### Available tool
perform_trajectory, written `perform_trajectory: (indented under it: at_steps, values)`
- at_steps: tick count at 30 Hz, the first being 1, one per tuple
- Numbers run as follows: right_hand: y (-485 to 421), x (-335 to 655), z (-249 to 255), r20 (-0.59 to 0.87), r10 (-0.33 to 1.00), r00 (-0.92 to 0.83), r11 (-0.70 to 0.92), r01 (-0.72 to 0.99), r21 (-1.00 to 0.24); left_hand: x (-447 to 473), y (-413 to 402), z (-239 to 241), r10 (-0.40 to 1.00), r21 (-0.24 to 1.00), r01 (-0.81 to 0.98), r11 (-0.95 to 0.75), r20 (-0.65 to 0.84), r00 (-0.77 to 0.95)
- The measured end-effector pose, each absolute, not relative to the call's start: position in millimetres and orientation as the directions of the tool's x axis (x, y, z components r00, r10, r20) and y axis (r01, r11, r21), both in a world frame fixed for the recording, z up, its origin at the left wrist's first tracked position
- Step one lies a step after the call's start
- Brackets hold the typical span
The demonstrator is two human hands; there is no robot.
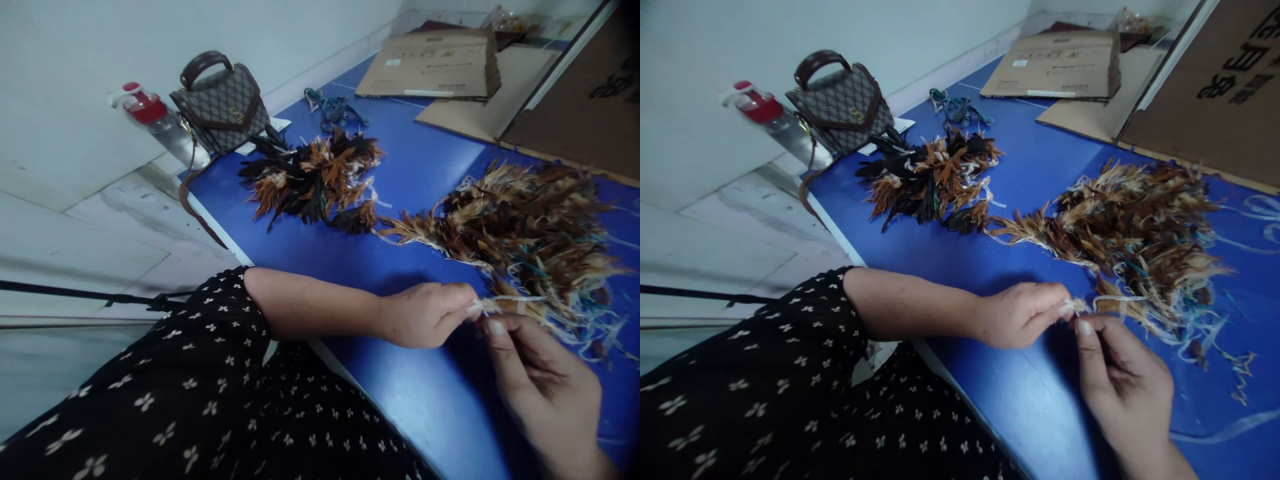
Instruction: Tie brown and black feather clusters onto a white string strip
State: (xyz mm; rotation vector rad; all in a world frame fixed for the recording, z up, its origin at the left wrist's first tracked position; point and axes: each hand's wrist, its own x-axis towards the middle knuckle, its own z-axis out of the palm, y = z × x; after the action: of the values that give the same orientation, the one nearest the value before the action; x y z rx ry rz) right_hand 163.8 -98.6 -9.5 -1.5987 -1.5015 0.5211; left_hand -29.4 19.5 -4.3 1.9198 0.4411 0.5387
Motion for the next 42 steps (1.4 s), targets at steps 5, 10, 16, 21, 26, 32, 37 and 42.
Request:
perform_trajectory:
  at_steps: [5, 10, 16, 21, 26, 32, 37, 42]
  values:
    - [-100.3, 146.4, -8.1, 0.395, 0.908, 0.14, 0.201, 0.682, -0.703, -28.1, 6.7, -6.9, 0.633, 0.966, -0.001, -0.259, 0.171, 0.755]
    - [-97.5, 136.8, -7.6, 0.475, 0.867, 0.15, 0.208, 0.758, -0.619, -21.0, -5.7, -5.6, 0.687, 0.942, -0.175, 0.288, -0.075, 0.723]
    - [-96.4, 137.9, -16.3, 0.541, 0.834, 0.109, 0.21, 0.844, -0.494, -22.7, -0.5, 19.6, 0.567, 0.682, -0.262, 0.683, -0.27, 0.778]
    - [-97.1, 146.0, -15.6, 0.544, 0.839, 0.024, 0.244, 0.877, -0.414, -29.1, 10.5, 37.2, 0.487, 0.586, -0.197, 0.786, -0.39, 0.781]
    - [-100.7, 152.1, -16.9, 0.493, 0.87, 0.015, 0.227, 0.876, -0.426, -31.3, 16.2, 33.2, 0.457, 0.581, -0.169, 0.796, -0.395, 0.797]
    - [-104.4, 150.1, -18.6, 0.438, 0.896, 0.074, 0.165, 0.859, -0.484, -31.2, 19.3, 21.6, 0.472, 0.636, -0.185, 0.749, -0.316, 0.823]
    - [-104.9, 146.8, -19.8, 0.507, 0.859, 0.069, 0.197, 0.87, -0.452, -28.1, 18.7, 2.2, 0.546, 0.841, -0.157, 0.518, -0.183, 0.817]
    - [-103.1, 140.9, -23.8, 0.496, 0.839, 0.223, 0.13, 0.803, -0.582, -28.6, 18.7, -9.1, 0.597, 0.988, -0.087, 0.131, -0.009, 0.802]
